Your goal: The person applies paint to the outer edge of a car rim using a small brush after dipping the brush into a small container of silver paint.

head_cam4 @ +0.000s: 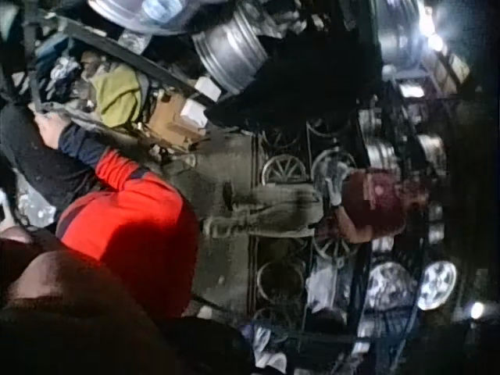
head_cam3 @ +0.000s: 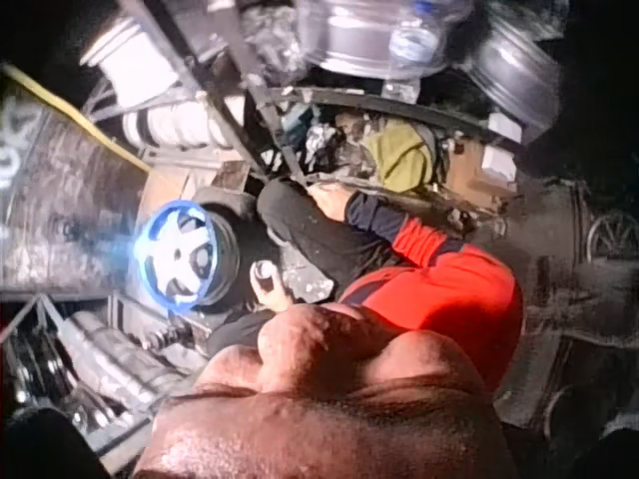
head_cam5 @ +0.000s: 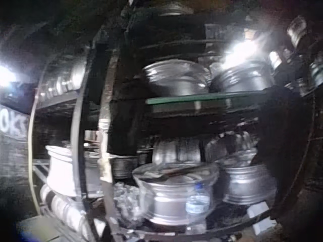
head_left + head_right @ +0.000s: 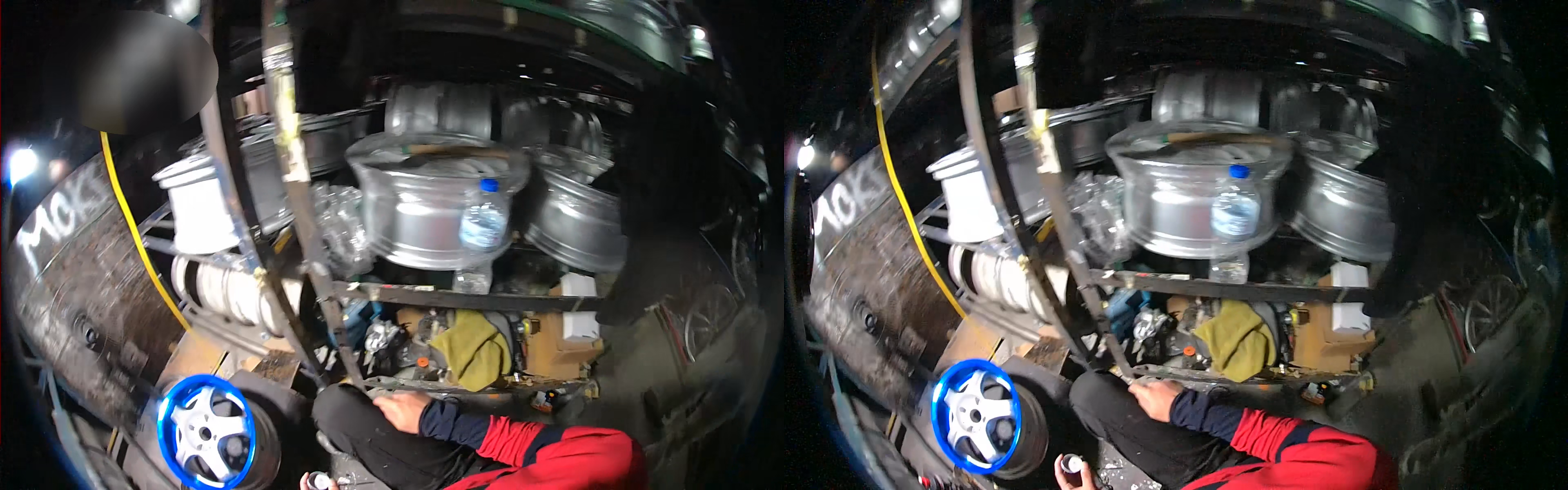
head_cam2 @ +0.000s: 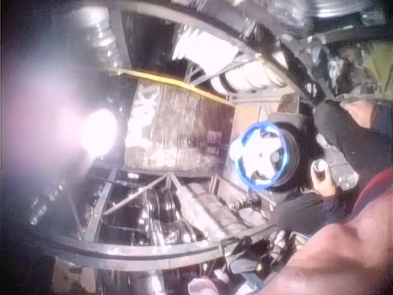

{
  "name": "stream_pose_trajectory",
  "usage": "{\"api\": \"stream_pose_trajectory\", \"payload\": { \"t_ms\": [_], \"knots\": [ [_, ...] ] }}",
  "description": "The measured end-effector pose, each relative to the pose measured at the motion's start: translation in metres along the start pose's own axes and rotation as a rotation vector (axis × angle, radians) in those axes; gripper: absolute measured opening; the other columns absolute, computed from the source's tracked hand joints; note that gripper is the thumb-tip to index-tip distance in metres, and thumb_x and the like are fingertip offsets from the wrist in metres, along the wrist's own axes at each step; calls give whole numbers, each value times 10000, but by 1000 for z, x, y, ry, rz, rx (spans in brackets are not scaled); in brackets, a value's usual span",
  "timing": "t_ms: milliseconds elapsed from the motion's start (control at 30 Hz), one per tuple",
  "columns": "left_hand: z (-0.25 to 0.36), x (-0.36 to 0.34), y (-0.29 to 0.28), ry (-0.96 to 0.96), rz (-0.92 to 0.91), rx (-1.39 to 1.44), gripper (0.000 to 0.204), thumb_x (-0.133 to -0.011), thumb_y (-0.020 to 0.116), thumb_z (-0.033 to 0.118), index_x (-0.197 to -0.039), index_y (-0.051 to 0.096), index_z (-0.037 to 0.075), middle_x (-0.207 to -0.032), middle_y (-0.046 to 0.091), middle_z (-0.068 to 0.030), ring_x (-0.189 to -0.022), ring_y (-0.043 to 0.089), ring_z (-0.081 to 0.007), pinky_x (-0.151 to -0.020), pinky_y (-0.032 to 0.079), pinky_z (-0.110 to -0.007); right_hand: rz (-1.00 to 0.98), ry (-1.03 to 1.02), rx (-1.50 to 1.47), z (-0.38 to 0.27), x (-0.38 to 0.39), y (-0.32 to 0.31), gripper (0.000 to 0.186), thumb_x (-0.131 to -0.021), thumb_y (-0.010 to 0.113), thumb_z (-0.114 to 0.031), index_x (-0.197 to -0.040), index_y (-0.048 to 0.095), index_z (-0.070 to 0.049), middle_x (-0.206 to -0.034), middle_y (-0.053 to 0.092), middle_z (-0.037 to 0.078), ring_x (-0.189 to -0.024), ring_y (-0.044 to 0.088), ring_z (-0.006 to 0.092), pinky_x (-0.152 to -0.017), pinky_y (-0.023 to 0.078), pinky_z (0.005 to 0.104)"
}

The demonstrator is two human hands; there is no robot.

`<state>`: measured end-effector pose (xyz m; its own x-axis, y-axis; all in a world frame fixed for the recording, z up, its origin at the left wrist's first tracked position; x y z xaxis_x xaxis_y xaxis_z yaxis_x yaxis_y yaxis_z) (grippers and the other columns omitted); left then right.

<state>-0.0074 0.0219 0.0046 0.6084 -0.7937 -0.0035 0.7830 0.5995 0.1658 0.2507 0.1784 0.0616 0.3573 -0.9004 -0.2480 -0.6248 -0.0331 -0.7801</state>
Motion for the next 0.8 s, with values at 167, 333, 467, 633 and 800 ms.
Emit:
{"api": "stream_pose_trajectory", "payload": {
  "t_ms": [167,333,467,633,800],
  "knots": [
    [21,1,5,28,-15,-104,498,-883,784,33,-1351,612,5,-1255,653,-134,-1113,621,-225,-999,514,-361,-234,-33,368,-11,-1,13,318,-936,522,-201,-1217,624,-92,-879,712,177,-810,718,408,-690,575,518],
    [24,5,3,-49,15,-38,514,-874,798,74,-1353,614,48,-1230,664,-125,-1076,629,-227,-937,517,-348,-305,-48,301,-19,31,0,554,-958,535,-205,-1507,492,-150,-957,711,209,-807,717,404,-721,586,494],
    [43,11,6,-17,25,-152,535,-872,790,86,-1370,602,37,-1266,652,-139,-1124,619,-251,-981,505,-378,-114,-196,-47,-49,35,-10,431,-990,599,-208,-1420,603,-167,-871,653,171,-742,676,370,-686,546,454],
    [-5,-12,-32,209,-21,-133,555,-865,724,-77,-1389,550,-14,-1218,642,-102,-1092,640,-211,-999,526,-373,15,-306,-216,-87,15,22,186,-959,637,-107,-1124,697,-48,-888,668,133,-765,681,325,-692,549,408],
    [29,1,8,20,36,63,544,-885,680,-107,-1398,536,5,-1170,667,-85,-1046,668,-181,-947,524,-310,-120,235,-1047,-63,8,13,244,-1079,514,-215,-1147,671,-41,-875,662,25,-746,617,69,-645,485,240]
  ]
}}
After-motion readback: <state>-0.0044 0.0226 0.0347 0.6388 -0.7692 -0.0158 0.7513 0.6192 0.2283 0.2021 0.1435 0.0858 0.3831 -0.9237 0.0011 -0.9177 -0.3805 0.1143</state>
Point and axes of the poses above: each hand's wrist, its own x-axis away from the middle knuckle, its own y-axis out of the palm, z = x × y, the point moved 6 cm from there along -x, towards the middle knuckle
